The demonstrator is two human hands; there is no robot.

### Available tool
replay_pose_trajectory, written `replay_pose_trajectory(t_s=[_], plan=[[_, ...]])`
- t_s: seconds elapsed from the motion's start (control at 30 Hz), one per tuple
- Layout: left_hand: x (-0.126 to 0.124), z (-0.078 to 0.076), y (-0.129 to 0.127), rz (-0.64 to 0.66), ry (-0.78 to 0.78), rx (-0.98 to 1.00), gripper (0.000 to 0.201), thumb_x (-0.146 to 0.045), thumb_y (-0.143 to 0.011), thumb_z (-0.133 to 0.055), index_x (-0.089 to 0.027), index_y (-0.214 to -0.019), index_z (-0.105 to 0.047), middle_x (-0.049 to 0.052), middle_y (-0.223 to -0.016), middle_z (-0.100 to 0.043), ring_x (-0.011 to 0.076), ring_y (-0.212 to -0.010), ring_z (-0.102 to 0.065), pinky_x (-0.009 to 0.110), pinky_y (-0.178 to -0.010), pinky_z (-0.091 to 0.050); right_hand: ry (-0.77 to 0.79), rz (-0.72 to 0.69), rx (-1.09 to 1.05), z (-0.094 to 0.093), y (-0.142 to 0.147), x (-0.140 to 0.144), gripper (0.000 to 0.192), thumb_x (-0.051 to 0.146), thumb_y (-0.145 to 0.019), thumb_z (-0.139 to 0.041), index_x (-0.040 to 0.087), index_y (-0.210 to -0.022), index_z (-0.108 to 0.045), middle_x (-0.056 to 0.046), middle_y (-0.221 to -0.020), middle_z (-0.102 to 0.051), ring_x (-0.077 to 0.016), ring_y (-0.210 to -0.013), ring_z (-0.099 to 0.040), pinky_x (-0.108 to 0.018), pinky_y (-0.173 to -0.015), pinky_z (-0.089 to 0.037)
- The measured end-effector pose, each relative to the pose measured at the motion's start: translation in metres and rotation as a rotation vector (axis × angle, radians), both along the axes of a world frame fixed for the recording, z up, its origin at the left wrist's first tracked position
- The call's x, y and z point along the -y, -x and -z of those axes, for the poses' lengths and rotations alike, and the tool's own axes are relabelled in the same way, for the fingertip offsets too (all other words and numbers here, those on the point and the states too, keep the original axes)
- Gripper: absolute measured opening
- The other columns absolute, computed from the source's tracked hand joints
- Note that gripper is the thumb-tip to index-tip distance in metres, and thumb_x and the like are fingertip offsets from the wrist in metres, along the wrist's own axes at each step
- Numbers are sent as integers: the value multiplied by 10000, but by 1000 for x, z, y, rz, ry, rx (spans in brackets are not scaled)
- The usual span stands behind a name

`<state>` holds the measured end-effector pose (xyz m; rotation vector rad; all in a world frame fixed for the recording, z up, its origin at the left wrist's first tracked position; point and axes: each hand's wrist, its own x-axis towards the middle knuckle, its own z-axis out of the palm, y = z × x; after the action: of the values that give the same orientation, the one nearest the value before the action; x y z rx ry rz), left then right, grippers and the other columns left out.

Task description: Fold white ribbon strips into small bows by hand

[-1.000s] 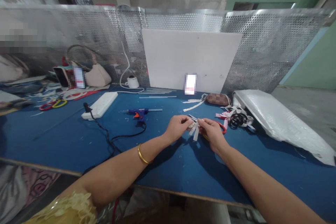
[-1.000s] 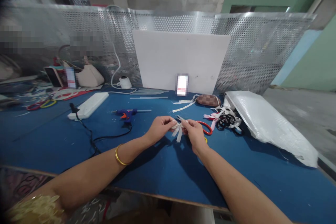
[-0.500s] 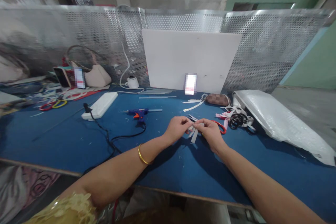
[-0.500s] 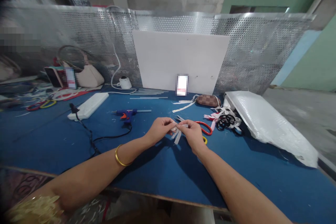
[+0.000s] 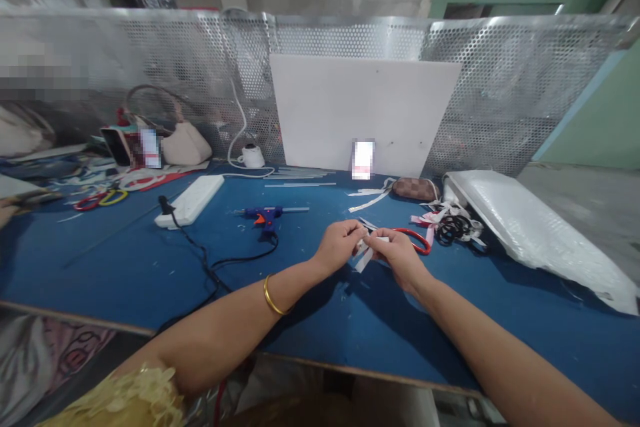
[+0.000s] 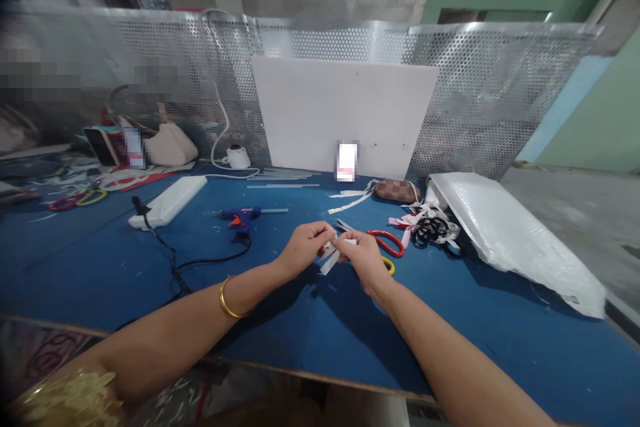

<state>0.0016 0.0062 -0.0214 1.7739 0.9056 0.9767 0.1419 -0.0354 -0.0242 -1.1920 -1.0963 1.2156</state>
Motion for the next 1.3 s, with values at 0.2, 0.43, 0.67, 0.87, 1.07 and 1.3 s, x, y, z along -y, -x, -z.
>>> replay_pose_trajectory(t_s=[0.2,0.43,0.67,0.87,1.07,1.3], plan=[[1,2,-5,-26,159,134,230,-344,-756,-523,-156,-632,-568,-31,-530,-483,90,-482,-421,210,-483,-346,-8,65,-11,1,4,-1,269,356,-598,-732,159,-656,-558,0,-556,-597,-123,-523,-518,-247,-542,-389],[1,5,-8,-40,287,193,224,-339,-731,-543,-143,-623,-558,-22,-526,-511,78,-460,-404,203,-466,-333,-81,132,28,7,7,0,266,360,-615,-715,161,-695,-556,11,-540,-572,-121,-515,-498,-240,-514,-367],[-3,7,-3,-18,116,69,232,-351,-766,-531,-156,-647,-574,-34,-511,-517,98,-486,-476,212,-519,-366,-45,117,137,9,-1,-3,288,408,-629,-706,162,-712,-582,18,-531,-560,-118,-505,-487,-238,-513,-365],[1,4,0,-92,-187,-148,263,-349,-831,-444,-180,-709,-604,-14,-621,-590,114,-607,-534,203,-586,-379,-12,-9,166,6,-4,-3,318,464,-686,-652,149,-701,-610,3,-535,-559,-114,-504,-483,-237,-521,-373],[-1,1,0,-35,-36,-31,247,-341,-796,-491,-161,-661,-593,-23,-521,-528,95,-507,-469,203,-528,-357,-196,12,436,4,-6,0,299,446,-772,-569,166,-667,-589,-4,-545,-556,-126,-516,-480,-243,-523,-351],[-5,5,-2,84,369,124,208,-307,-666,-600,-143,-556,-533,-44,-433,-432,62,-409,-354,192,-428,-275,-645,-11,1180,1,-10,5,252,287,-850,-464,177,-647,-564,-51,-661,-586,-152,-624,-501,-266,-591,-314]])
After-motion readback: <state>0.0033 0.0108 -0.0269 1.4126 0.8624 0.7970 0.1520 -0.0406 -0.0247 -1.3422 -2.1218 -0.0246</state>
